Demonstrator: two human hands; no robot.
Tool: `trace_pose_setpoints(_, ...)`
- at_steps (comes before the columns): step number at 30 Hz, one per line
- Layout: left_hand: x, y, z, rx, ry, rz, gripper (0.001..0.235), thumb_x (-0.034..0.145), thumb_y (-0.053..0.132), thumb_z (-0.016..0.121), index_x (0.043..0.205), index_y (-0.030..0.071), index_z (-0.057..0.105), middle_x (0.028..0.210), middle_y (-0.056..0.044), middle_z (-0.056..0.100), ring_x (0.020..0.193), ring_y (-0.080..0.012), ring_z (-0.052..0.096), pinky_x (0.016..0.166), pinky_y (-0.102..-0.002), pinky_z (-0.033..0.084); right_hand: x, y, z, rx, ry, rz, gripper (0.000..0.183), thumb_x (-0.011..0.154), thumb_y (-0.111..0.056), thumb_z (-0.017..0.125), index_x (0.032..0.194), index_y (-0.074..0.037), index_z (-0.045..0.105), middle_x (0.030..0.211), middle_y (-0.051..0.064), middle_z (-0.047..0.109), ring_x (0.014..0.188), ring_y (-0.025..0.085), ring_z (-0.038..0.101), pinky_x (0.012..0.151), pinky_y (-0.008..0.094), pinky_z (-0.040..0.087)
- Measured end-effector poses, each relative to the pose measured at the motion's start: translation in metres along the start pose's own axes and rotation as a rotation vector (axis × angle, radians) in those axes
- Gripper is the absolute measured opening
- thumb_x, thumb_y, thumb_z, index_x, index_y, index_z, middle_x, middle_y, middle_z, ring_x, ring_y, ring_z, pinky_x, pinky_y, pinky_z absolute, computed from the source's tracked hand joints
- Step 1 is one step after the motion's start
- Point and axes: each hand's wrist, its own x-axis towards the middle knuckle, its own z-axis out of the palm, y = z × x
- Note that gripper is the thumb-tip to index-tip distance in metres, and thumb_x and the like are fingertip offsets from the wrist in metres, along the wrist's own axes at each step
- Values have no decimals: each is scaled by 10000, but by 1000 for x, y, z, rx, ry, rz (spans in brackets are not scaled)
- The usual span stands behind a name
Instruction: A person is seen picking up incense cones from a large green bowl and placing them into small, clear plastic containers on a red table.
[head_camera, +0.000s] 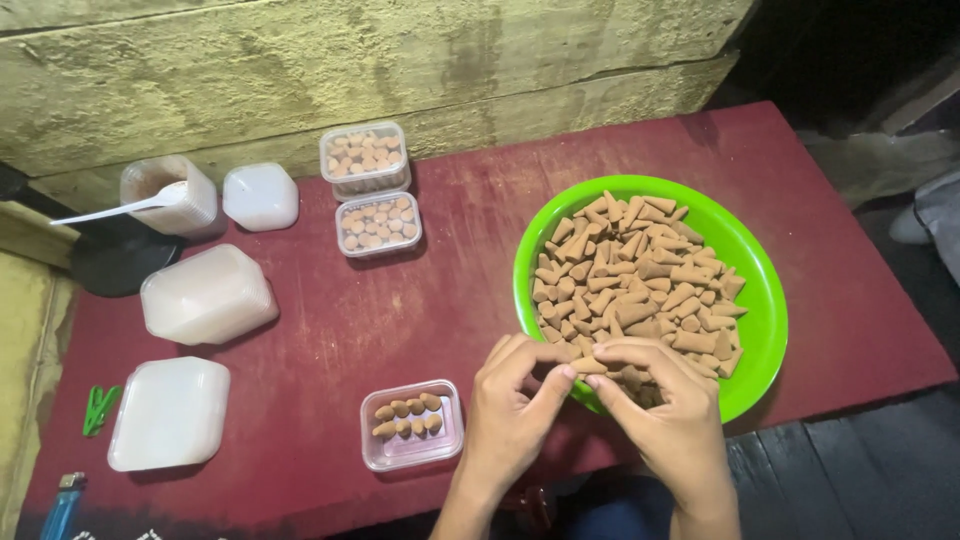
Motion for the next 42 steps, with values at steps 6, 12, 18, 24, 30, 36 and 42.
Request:
trace_pose_setpoints(6, -10, 3, -11, -21, 92, -33, 98, 937, 195, 652, 920, 140, 731, 837, 12, 695, 778, -123, 573, 616, -254, 464, -13, -4, 15, 267, 39, 208, 313, 769, -22, 827, 1071, -53, 752, 1089, 81, 796, 1068, 156, 754, 990, 254, 594)
trace_pose_setpoints(12, -25, -16, -17, -314, 122, -122, 224, 929, 342, 706, 929, 118, 716, 862, 8, 700, 806, -96, 615, 723, -242, 449, -20, -11, 29, 187, -9, -35, 254, 835, -57, 781, 1088, -78, 758, 1095, 55, 790, 1088, 172, 732, 1047, 286, 544)
trace_pose_setpoints(18, -23, -5, -18, -338, 94, -31, 248, 959, 362, 675, 969, 126, 751, 894, -14, 750, 864, -121, 678, 773, -248, 492, -24, -14, 34, 197, -39, -64, 244, 857, -78, 755, 1099, -54, 738, 1070, 86, 760, 1020, 188, 727, 984, 294, 560)
trace_pose_setpoints(24, -22, -5, -17, -254, 96, -19, 131, 939, 214, 656, 976, 114, 732, 923, -15, 727, 873, -132, 642, 795, -268, 486, -26, -5, 31, 176, -58, 25, 343, 883, -124, 723, 1223, -75, 718, 1214, 85, 749, 1132, 173, 709, 1074, 293, 504)
trace_pose_setpoints(30, -24, -4, -9, -202, 61, -76, 75, 905, 155, 678, 960, 133, 724, 911, 2, 682, 865, -118, 627, 664, -235, 501, -44, 35, 40, 699, 19, 340, 355, 815, -7, 791, 1126, -33, 622, 1072, 140, 736, 1039, 202, 740, 930, 268, 578)
trace_pose_setpoints(36, -22, -4, 3, -249, 107, -9, 186, 966, 281, 643, 940, 108, 708, 879, -11, 700, 835, -139, 648, 782, -275, 506, -51, 59, 44, 701, 47, 310, 285, 829, -224, 807, 1001, -45, 666, 957, 123, 773, 922, 191, 756, 851, 288, 594)
trace_pose_setpoints(42, -18, -8, 7, -87, 75, -61, 257, 1000, 340, 567, 874, 139, 666, 836, 16, 650, 813, -137, 614, 665, -285, 492, -47, 55, 38, 682, -10, 280, 172, 858, -142, 790, 953, -59, 674, 978, 99, 733, 955, 192, 726, 880, 287, 582)
